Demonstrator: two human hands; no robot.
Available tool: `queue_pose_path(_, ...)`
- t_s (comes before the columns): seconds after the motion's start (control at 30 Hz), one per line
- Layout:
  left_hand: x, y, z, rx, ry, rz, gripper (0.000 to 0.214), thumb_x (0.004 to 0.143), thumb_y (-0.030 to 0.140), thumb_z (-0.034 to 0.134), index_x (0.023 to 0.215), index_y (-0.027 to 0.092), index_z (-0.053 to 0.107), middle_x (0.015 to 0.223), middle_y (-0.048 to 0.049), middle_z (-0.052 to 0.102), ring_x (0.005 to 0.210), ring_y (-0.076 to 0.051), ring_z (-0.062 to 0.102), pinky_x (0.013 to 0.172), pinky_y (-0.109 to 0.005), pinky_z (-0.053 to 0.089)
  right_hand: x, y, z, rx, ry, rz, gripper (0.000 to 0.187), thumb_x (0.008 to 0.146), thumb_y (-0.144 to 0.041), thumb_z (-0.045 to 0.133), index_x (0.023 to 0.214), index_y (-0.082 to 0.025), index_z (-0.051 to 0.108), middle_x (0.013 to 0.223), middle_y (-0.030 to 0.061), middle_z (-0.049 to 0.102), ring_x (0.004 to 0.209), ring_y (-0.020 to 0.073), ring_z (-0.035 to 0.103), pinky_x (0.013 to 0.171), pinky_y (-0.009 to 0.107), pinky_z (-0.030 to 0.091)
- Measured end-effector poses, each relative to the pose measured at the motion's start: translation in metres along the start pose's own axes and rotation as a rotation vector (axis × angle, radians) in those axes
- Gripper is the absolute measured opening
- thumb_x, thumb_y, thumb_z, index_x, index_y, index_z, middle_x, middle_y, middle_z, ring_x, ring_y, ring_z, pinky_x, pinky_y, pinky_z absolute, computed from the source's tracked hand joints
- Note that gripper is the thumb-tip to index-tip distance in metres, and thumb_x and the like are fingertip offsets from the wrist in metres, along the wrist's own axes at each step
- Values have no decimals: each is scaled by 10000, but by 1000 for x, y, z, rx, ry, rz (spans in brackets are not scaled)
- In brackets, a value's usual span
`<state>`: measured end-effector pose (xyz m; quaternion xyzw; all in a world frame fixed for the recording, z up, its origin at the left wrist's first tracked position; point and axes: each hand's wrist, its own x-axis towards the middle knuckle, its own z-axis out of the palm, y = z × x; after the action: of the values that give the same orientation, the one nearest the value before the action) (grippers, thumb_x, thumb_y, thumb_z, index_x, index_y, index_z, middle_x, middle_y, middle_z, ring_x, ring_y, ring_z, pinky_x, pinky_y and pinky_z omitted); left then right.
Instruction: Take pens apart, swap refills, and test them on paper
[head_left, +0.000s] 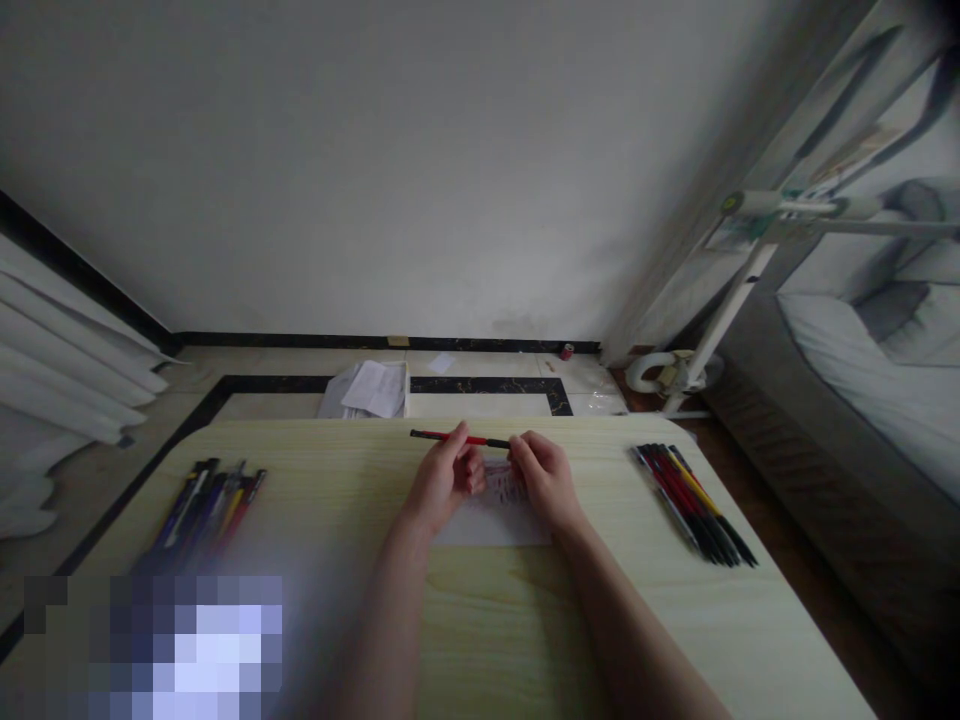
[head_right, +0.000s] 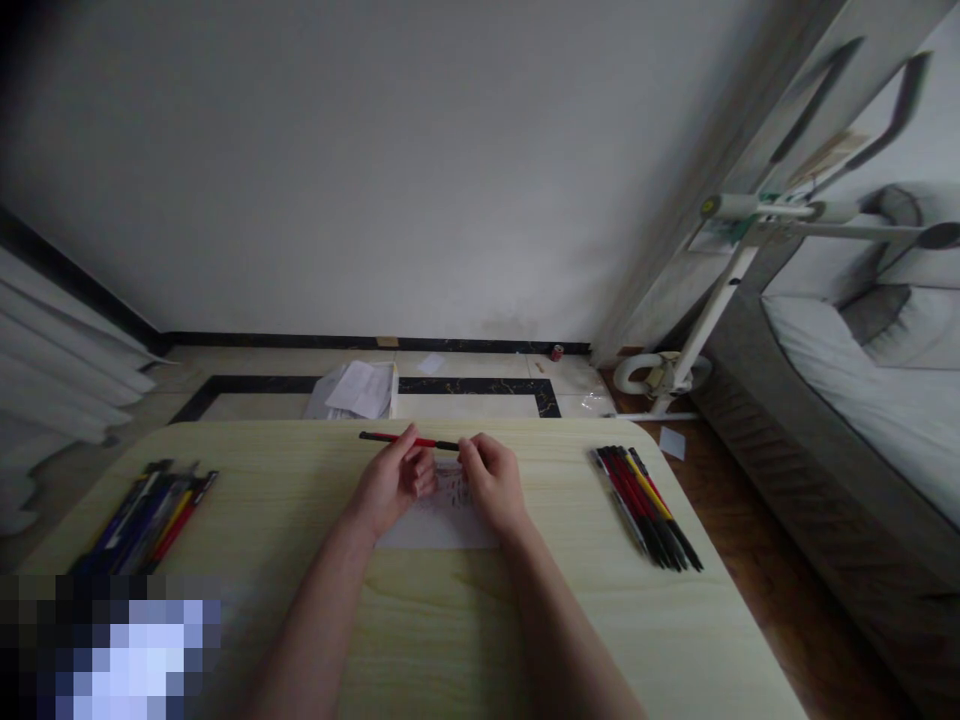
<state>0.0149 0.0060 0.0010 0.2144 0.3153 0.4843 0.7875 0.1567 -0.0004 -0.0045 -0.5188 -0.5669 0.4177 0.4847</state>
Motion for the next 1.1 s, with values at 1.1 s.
queue_pose_path(1.1, -1, -2, 1, 103, -8, 17, 457, 764, 513, 472, 486, 157, 399, 416, 40, 350, 366, -61, 324, 406, -231, 242, 0, 0, -1, -34, 20, -51, 279, 843, -358, 462, 649, -167, 526, 531, -28, 492, 492, 91, 431, 486, 209, 329)
